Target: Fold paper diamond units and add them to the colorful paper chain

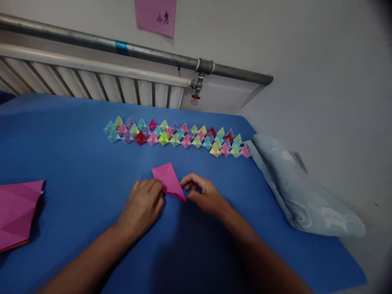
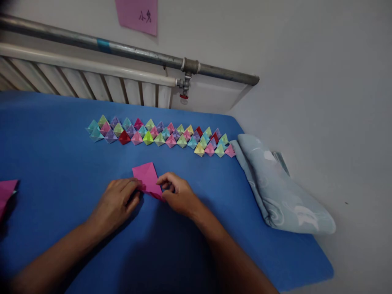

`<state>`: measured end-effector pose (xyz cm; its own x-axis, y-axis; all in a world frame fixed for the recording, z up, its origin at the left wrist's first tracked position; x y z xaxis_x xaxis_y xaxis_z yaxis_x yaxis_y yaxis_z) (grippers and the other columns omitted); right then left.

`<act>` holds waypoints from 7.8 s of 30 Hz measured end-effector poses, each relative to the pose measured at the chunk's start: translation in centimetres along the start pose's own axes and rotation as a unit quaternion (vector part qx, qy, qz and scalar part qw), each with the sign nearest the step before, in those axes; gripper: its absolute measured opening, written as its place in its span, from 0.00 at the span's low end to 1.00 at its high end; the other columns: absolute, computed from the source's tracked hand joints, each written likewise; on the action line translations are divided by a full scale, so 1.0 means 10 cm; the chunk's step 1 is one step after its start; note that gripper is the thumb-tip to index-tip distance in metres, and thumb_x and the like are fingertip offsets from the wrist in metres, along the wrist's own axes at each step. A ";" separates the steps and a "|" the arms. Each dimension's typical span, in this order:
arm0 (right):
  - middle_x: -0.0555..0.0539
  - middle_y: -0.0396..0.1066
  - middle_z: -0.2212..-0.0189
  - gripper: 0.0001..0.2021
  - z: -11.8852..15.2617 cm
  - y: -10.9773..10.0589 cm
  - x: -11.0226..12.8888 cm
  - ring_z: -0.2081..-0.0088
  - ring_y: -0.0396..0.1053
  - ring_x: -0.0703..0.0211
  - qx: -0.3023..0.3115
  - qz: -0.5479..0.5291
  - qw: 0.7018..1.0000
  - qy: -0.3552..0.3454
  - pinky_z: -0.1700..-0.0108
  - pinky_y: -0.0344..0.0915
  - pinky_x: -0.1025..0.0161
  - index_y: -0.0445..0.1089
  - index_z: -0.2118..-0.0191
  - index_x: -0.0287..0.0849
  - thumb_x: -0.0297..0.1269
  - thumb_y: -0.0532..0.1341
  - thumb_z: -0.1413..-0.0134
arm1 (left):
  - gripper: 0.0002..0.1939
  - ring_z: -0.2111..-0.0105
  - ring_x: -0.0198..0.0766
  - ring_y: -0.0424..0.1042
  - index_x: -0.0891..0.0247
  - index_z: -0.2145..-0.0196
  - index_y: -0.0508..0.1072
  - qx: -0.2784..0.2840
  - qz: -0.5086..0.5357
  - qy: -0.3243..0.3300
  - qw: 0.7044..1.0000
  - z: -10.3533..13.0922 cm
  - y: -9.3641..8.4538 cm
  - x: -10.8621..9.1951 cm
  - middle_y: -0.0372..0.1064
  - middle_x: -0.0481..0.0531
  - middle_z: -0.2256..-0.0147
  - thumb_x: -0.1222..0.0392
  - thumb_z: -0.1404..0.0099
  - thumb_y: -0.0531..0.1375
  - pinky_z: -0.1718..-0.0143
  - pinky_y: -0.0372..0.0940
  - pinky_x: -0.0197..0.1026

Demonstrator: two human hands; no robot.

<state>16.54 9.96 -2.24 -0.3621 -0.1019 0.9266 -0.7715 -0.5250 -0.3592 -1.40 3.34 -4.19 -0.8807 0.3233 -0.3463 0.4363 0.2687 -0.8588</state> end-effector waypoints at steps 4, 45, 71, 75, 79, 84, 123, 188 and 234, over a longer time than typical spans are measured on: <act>0.48 0.69 0.61 0.09 0.05 0.05 0.02 0.58 0.64 0.58 0.027 0.154 0.982 -0.105 0.53 0.61 0.60 0.70 0.62 0.43 0.29 0.64 0.52 | 0.09 0.61 0.46 0.73 0.65 0.60 0.72 0.012 0.008 -0.005 1.000 0.01 0.02 0.01 0.75 0.58 0.61 0.66 0.34 0.53 0.60 0.66 0.50; 0.58 0.57 0.79 0.11 0.13 0.19 -0.01 0.77 0.54 0.68 0.023 -0.095 0.994 0.051 0.72 0.52 0.68 0.66 0.58 0.44 0.32 0.58 0.50 | 0.13 0.58 0.39 0.74 0.59 0.53 0.70 -0.054 0.213 0.066 0.973 -0.05 -0.21 0.08 0.75 0.52 0.59 0.67 0.31 0.51 0.57 0.67 0.45; 0.50 0.74 0.68 0.07 0.27 0.02 0.28 0.63 0.71 0.61 -0.092 -0.048 0.975 -0.195 0.55 0.65 0.61 0.74 0.65 0.46 0.42 0.62 0.42 | 0.06 0.66 0.33 0.74 0.55 0.65 0.79 -0.035 0.364 -0.029 0.930 -0.04 -0.30 -0.06 0.75 0.46 0.67 0.62 0.36 0.61 0.64 0.68 0.33; 0.52 0.73 0.72 0.09 0.27 0.02 0.29 0.68 0.69 0.64 -0.133 -0.044 0.976 -0.168 0.61 0.64 0.65 0.73 0.70 0.44 0.38 0.59 0.41 | 0.08 0.72 0.32 0.71 0.58 0.72 0.77 0.023 0.414 -0.096 0.905 -0.04 -0.28 -0.12 0.73 0.46 0.73 0.58 0.36 0.61 0.69 0.66 0.34; 0.54 0.66 0.78 0.10 0.23 0.02 0.23 0.73 0.62 0.66 -0.126 -0.110 0.985 -0.042 0.68 0.61 0.67 0.70 0.73 0.43 0.41 0.60 0.44 | 0.12 0.74 0.33 0.68 0.60 0.75 0.76 0.059 0.435 -0.173 0.882 -0.04 -0.23 -0.11 0.70 0.46 0.76 0.53 0.38 0.61 0.70 0.64 0.36; 0.54 0.70 0.72 0.11 0.14 0.11 0.12 0.69 0.67 0.63 -0.059 -0.268 0.961 0.047 0.63 0.64 0.65 0.68 0.65 0.44 0.39 0.66 0.55 | 0.15 0.77 0.33 0.66 0.62 0.76 0.74 0.071 0.468 -0.255 0.843 -0.03 -0.14 -0.08 0.69 0.47 0.78 0.48 0.39 0.61 0.74 0.63 0.37; 0.57 0.63 0.80 0.22 0.06 0.14 -0.09 0.77 0.59 0.67 0.006 0.045 0.997 0.064 0.72 0.55 0.66 0.67 0.48 0.46 0.25 0.57 0.50 | 0.12 0.61 0.42 0.73 0.60 0.57 0.76 0.066 0.071 0.137 0.986 0.01 0.06 0.02 0.76 0.54 0.58 0.62 0.29 0.52 0.59 0.63 0.47; 0.45 0.70 0.58 0.06 0.48 -0.10 -0.32 0.56 0.69 0.59 -0.064 0.256 0.964 -0.027 0.55 0.66 0.62 0.69 0.68 0.40 0.31 0.59 0.40 | 0.12 0.60 0.47 0.73 0.62 0.68 0.74 0.023 -0.008 0.044 0.999 0.05 0.20 -0.21 0.76 0.56 0.59 0.60 0.30 0.53 0.50 0.58 0.56; 0.44 0.60 0.38 0.23 0.72 0.41 -0.19 0.37 0.50 0.42 -0.055 0.422 0.901 -0.085 0.41 0.50 0.44 0.58 0.37 0.46 0.44 0.53 0.35 | 0.20 0.52 0.53 0.69 0.58 0.46 0.72 0.067 -0.149 0.127 0.978 0.17 0.16 -0.21 0.70 0.63 0.49 0.67 0.33 0.53 0.50 0.60 0.60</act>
<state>17.83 1.88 -4.65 -0.7659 -0.5580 0.3196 -0.3098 -0.1154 -0.9438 0.82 1.58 -5.48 -0.8833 0.4686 0.0164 0.1248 0.2687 -0.9551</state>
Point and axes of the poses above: each hand's wrist, its own z-axis away from the middle knuckle, its own y-axis out of the palm, x = y × z, the point moved 2 cm from there along -z, towards the middle knuckle
